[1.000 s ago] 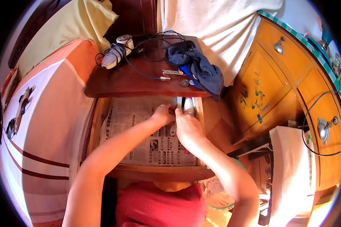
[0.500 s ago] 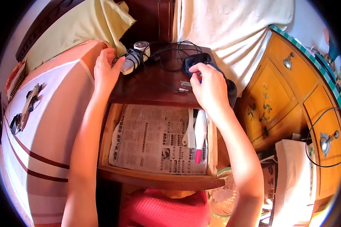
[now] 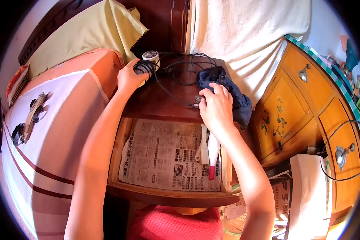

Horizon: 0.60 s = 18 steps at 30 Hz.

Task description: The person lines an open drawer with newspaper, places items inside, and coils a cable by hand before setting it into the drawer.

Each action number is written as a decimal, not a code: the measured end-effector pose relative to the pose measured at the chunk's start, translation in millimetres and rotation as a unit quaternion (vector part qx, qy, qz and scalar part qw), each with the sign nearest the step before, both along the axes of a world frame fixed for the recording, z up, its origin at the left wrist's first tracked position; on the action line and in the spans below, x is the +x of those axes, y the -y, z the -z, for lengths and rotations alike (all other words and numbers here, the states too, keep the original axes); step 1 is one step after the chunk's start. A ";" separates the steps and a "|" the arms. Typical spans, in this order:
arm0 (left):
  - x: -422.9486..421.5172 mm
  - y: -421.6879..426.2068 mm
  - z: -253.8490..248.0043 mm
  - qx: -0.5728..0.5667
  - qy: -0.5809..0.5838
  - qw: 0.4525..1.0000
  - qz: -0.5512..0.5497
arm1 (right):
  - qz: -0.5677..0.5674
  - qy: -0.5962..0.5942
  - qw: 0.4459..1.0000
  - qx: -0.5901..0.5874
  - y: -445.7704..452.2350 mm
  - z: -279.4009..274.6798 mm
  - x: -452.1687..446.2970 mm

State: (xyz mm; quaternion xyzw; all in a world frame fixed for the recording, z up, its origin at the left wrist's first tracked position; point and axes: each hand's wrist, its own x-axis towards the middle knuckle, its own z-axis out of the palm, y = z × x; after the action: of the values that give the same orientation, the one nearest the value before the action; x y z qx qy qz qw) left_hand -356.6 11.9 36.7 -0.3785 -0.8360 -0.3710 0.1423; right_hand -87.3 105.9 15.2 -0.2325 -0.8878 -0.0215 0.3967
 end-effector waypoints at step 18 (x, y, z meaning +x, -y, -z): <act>73.9 96.6 -71.3 0.293 -0.121 0.944 0.091 | -0.013 -0.041 0.996 0.072 11.0 1.5 -22.6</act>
State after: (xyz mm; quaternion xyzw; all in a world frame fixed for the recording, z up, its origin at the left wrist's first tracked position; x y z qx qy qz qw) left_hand -282.8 -84.7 108.0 -0.4367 -0.6285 -0.5627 0.3126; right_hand -109.9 94.8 13.7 -0.1921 -0.8699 -0.0709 0.4487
